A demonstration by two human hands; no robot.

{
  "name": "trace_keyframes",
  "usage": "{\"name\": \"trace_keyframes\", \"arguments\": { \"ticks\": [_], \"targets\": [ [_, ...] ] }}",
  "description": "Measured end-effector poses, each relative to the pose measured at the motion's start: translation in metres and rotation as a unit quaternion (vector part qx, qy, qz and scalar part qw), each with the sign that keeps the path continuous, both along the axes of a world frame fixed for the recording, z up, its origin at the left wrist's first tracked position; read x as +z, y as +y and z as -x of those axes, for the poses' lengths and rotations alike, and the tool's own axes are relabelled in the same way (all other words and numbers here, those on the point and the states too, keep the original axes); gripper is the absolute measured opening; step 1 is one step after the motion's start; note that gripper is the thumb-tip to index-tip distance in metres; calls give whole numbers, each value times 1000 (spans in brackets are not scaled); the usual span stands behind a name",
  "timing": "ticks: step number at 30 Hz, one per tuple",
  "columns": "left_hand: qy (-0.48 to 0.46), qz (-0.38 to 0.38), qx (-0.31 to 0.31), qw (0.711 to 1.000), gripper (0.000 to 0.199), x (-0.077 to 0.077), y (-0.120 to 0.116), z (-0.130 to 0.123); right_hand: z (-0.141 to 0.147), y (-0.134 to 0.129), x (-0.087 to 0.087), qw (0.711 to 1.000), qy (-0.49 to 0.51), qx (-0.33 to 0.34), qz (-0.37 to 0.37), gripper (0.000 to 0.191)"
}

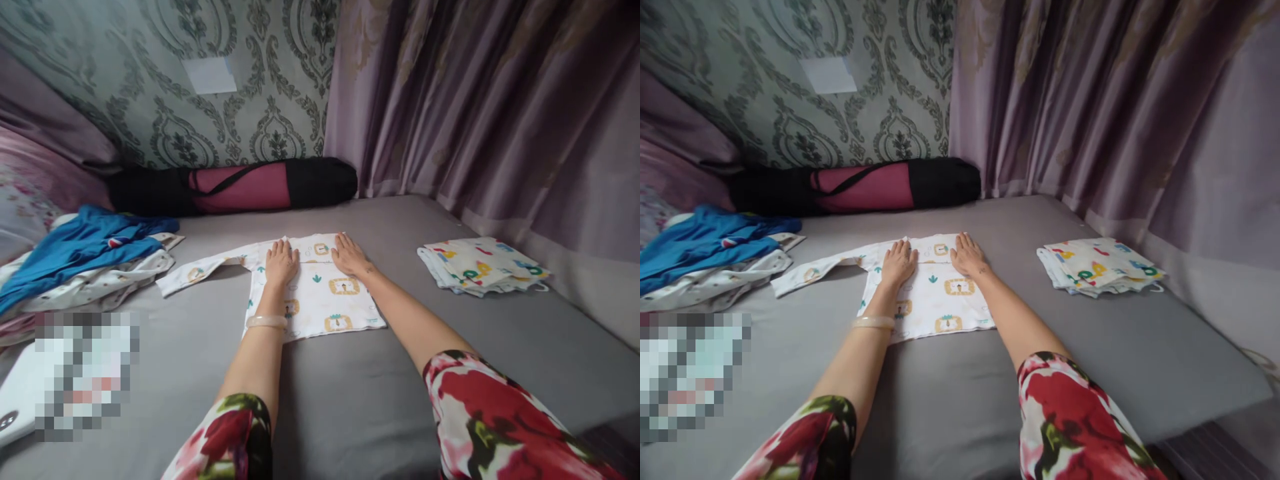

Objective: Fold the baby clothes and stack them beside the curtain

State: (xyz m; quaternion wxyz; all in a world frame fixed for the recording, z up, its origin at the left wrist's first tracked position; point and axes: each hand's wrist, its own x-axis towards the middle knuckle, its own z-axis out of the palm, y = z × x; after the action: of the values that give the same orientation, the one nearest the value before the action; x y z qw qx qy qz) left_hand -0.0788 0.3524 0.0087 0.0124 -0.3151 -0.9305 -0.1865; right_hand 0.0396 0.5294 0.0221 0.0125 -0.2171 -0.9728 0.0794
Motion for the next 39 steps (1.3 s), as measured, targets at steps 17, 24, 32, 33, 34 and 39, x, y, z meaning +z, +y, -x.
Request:
{"name": "trace_keyframes", "arguments": {
  "ticks": [17,24,32,33,34,39],
  "targets": [
    [38,-59,-36,997,42,0,-7,7,-121,-26,8,992,-16,121,22,67],
    [-4,48,-89,995,68,7,-44,-5,-175,-22,17,985,-38,160,58,66],
    [-34,115,-185,975,74,25,-80,-66,-142,-34,28,984,-16,163,68,61],
    [-44,118,-203,971,73,26,-79,-78,-130,-41,25,985,-7,160,68,60],
    [-48,113,-229,966,71,27,-79,-89,-119,-49,22,985,2,155,69,60],
    [-32,95,-258,961,64,22,-89,-113,-96,-70,5,985,8,162,59,64]
  ]
}}
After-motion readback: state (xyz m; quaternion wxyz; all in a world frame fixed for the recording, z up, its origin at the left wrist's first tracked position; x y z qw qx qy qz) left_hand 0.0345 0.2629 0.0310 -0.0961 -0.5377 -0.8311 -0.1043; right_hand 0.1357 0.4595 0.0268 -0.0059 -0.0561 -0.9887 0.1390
